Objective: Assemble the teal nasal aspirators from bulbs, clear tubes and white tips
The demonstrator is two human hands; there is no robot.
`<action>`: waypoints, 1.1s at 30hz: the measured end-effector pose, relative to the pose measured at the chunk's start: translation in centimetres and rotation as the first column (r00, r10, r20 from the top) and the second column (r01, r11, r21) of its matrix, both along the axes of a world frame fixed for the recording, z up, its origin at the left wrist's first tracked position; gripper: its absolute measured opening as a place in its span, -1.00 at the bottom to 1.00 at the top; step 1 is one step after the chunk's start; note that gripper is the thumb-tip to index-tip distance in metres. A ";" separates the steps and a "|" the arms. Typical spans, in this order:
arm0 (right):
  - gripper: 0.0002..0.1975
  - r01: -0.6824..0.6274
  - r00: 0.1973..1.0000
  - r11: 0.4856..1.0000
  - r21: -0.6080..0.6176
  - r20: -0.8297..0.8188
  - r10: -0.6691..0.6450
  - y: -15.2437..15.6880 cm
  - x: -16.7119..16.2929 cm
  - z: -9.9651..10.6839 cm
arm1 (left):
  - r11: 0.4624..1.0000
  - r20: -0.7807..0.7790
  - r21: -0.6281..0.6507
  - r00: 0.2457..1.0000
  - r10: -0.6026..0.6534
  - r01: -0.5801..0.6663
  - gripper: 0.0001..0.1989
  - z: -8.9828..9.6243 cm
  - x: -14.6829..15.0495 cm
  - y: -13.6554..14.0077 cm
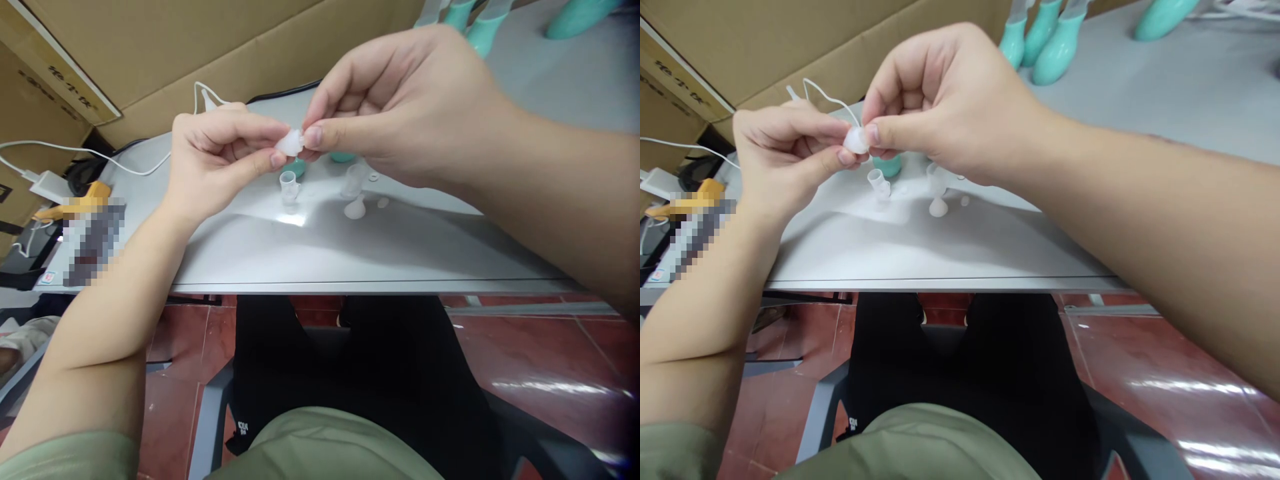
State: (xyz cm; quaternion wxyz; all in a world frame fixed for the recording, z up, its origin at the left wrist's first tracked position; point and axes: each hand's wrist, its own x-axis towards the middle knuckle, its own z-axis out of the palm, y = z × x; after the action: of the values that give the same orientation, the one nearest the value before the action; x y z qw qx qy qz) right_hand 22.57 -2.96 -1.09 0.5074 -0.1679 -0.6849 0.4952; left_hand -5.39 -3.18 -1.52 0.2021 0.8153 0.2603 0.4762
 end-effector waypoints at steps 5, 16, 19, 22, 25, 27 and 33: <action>-0.58 -0.019 1.000 1.000 -0.015 -0.003 0.019 -0.1 -0.2 0.0 | 0.999 -0.034 0.022 0.999 0.035 -0.035 -0.68 2.2 0.8 -3.5; -0.65 -0.012 1.000 1.000 0.015 0.017 0.012 0.0 -0.1 0.2 | 0.993 -0.116 0.112 0.992 0.047 -0.034 -0.85 2.0 0.1 -2.8; -0.74 -0.004 0.999 1.000 0.015 0.037 0.003 0.0 -0.2 0.2 | 0.986 -0.129 0.164 0.991 0.032 -0.011 -0.91 1.9 -0.1 -2.8; -0.74 0.008 1.000 1.000 0.025 0.026 -0.008 0.0 -0.1 0.2 | 0.990 -0.186 0.136 0.981 0.056 -0.031 -0.90 1.9 -0.1 -3.0; -0.75 0.015 0.999 0.998 0.066 0.039 -0.017 0.1 0.0 0.3 | 0.983 -0.162 0.183 0.985 0.054 -0.024 -0.87 1.4 -0.1 -2.7; -0.75 0.001 0.999 0.998 0.070 0.051 -0.004 0.1 0.0 0.3 | 0.972 -0.127 0.233 0.991 0.037 -0.006 -0.86 1.1 -0.2 -2.4; -0.74 -0.031 0.999 0.997 0.072 0.010 0.030 -0.1 -0.2 0.3 | 0.993 -0.171 0.106 0.983 0.072 -0.054 -0.91 1.6 -0.2 -2.7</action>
State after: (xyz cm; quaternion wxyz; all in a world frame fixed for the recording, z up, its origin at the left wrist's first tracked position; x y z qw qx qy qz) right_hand 22.34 -3.02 -0.82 0.5026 -0.1412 -0.7072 0.4769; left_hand -5.55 -5.84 0.08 0.1220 0.8543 0.2782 0.4217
